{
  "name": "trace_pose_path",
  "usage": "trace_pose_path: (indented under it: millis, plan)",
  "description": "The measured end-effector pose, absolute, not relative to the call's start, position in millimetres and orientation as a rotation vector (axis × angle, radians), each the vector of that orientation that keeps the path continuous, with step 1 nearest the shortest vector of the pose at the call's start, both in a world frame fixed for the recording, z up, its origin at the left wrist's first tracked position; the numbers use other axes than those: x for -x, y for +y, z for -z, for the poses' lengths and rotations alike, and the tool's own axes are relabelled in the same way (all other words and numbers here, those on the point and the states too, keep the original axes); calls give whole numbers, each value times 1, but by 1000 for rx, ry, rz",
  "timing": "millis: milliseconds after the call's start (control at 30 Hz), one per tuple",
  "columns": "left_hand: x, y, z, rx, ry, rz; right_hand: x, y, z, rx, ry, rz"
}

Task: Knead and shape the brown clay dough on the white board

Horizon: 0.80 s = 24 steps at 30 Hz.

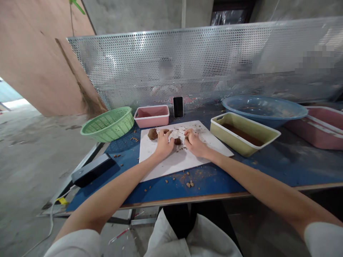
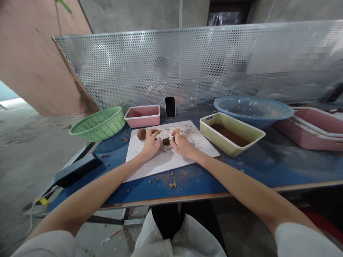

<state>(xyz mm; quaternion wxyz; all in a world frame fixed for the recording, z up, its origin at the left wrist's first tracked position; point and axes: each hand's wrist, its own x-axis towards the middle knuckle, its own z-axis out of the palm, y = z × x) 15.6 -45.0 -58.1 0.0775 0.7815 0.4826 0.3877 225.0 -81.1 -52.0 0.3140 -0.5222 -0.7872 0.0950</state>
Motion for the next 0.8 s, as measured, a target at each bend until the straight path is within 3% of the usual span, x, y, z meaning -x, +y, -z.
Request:
trace_pose_path:
  millis: [167,400,800]
  plan:
    - [-11,-34,54,-1916,1192,-1226,-206,-62,38,1165,-2083,-533]
    - [-10,-30,54,-1742,1003,-1199,-191,-54,53,1042,-1814,-461]
    - [-10,-38,45,-1711,949,-1122,-203,-69,52,931,-1830,-416]
